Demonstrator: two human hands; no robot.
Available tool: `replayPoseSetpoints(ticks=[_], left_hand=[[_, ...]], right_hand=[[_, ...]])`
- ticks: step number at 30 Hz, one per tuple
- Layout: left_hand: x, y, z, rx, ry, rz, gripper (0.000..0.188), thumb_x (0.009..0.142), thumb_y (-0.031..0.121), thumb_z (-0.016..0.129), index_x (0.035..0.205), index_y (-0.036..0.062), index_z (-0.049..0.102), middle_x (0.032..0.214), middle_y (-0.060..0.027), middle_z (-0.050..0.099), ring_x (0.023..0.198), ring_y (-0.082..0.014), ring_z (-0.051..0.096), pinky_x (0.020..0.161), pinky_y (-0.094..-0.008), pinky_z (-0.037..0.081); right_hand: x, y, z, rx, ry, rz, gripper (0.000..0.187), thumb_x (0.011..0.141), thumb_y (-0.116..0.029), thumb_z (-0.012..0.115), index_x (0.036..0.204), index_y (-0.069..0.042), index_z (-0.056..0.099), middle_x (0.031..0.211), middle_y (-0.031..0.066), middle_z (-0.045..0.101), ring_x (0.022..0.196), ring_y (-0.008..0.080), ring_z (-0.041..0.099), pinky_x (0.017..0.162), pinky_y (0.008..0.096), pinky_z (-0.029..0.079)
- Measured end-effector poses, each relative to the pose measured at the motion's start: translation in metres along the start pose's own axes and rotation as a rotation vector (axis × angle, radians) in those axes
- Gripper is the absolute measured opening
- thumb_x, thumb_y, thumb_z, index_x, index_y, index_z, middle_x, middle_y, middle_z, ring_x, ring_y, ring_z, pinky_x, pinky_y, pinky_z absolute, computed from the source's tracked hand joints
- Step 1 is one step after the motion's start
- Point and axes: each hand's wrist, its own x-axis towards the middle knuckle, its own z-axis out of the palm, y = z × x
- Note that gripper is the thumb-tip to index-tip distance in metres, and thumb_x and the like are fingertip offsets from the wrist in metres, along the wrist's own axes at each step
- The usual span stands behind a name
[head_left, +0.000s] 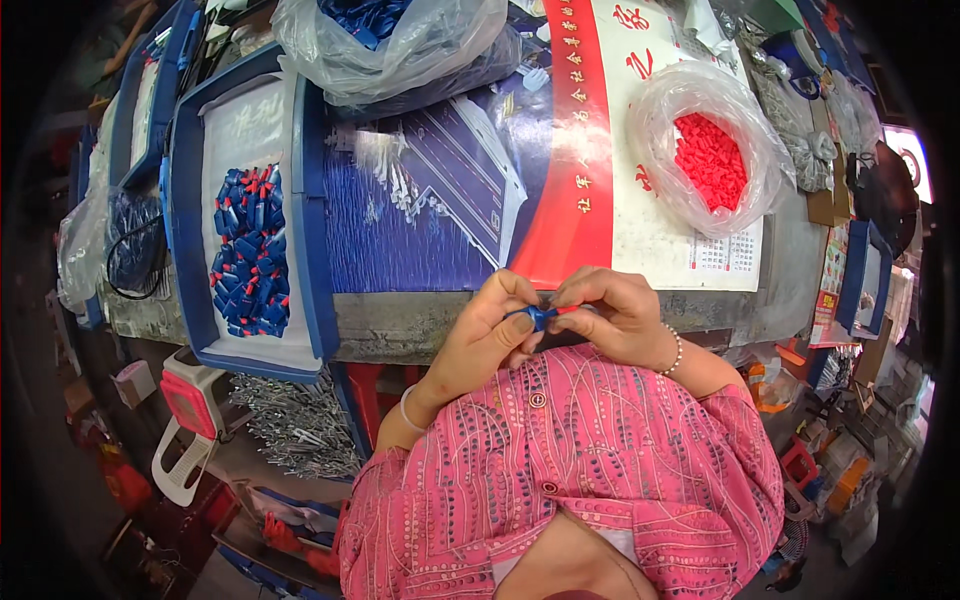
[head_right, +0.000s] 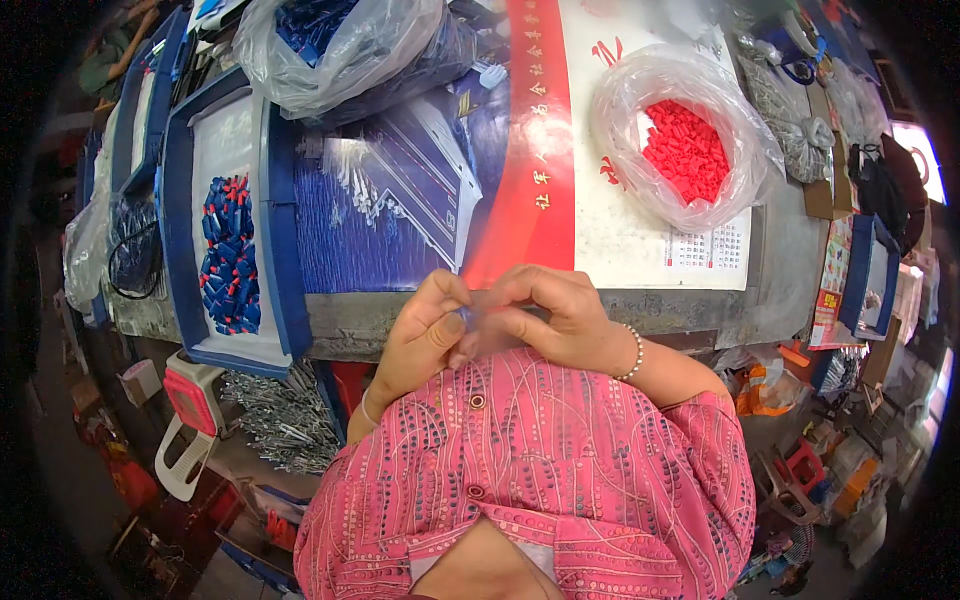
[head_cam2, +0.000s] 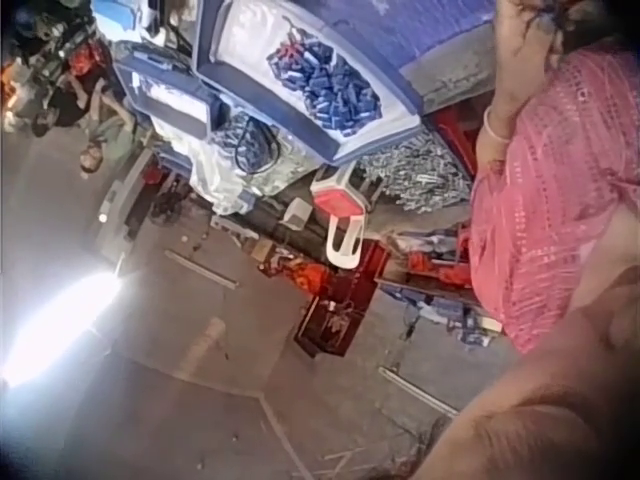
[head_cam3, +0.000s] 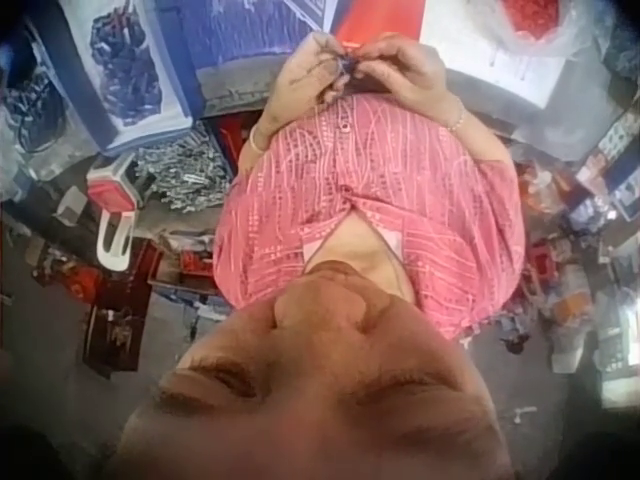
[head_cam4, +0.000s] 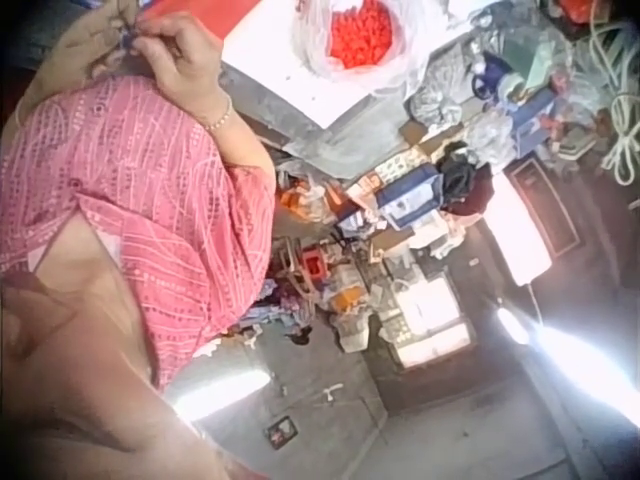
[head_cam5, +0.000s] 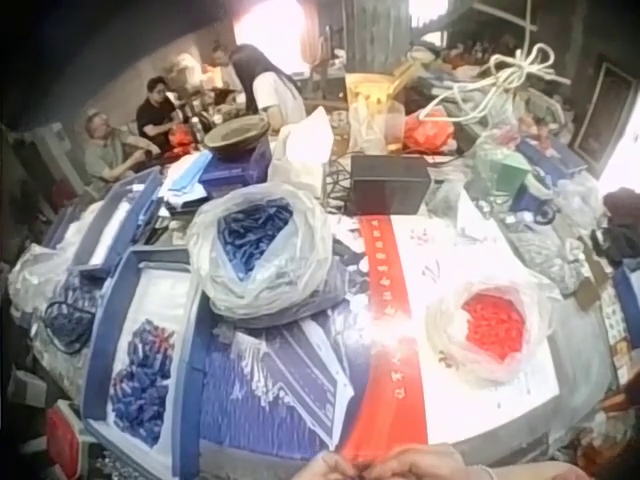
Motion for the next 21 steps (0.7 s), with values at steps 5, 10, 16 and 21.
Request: replayPoseSetpoints(ticks=[5,10,16,21], left_hand=[[-0.003,0.002,-0.001,0.059,-0.026,0.011,0.021,0.094,0.019,0.049,0.105,0.0057,0.038,0.075,-0.0026,0.049,0.061,-0.0053,0.043,0.054,-0.0175,0.037],[-0.005,0.003,0.001,0.277,0.007,0.032,0.019,0.093,0.017,0.05,0.104,0.003,0.042,0.077,-0.0016,0.05,0.065,-0.0052,0.046,0.06,-0.0189,0.04],[-0.001,0.009,0.001,0.921,-0.01,0.294,0.02,0.086,0.01,0.058,0.099,0.0008,0.046,0.08,-0.0138,0.058,0.068,-0.0279,0.06,0.06,-0.0331,0.046],[0.002,0.008,0.0,1.189,-0.032,0.284,0.026,0.081,0.01,0.061,0.101,0.001,0.046,0.087,-0.0199,0.06,0.077,-0.0379,0.06,0.064,-0.0407,0.047]], right_hand=[[0.019,-0.013,-0.02,-0.429,-0.249,-0.217,0.024,0.072,-0.014,0.072,0.088,-0.002,0.058,0.08,0.0112,0.06,0.067,0.0239,0.061,0.056,0.0314,0.048],[0.024,-0.021,-0.027,-0.787,-0.405,-0.394,0.027,0.068,-0.017,0.072,0.085,-0.003,0.057,0.073,0.0094,0.056,0.063,0.0235,0.058,0.054,0.0335,0.046],[0.009,-0.016,-0.019,-0.741,-0.503,-0.167,0.018,0.075,-0.017,0.067,0.079,-0.004,0.055,0.065,0.0095,0.052,0.055,0.0246,0.055,0.052,0.0346,0.044],[0.011,-0.001,-0.018,-0.412,-0.507,0.28,0.022,0.084,-0.021,0.06,0.078,-0.001,0.054,0.066,0.0134,0.055,0.051,0.0286,0.054,0.051,0.0351,0.044]])
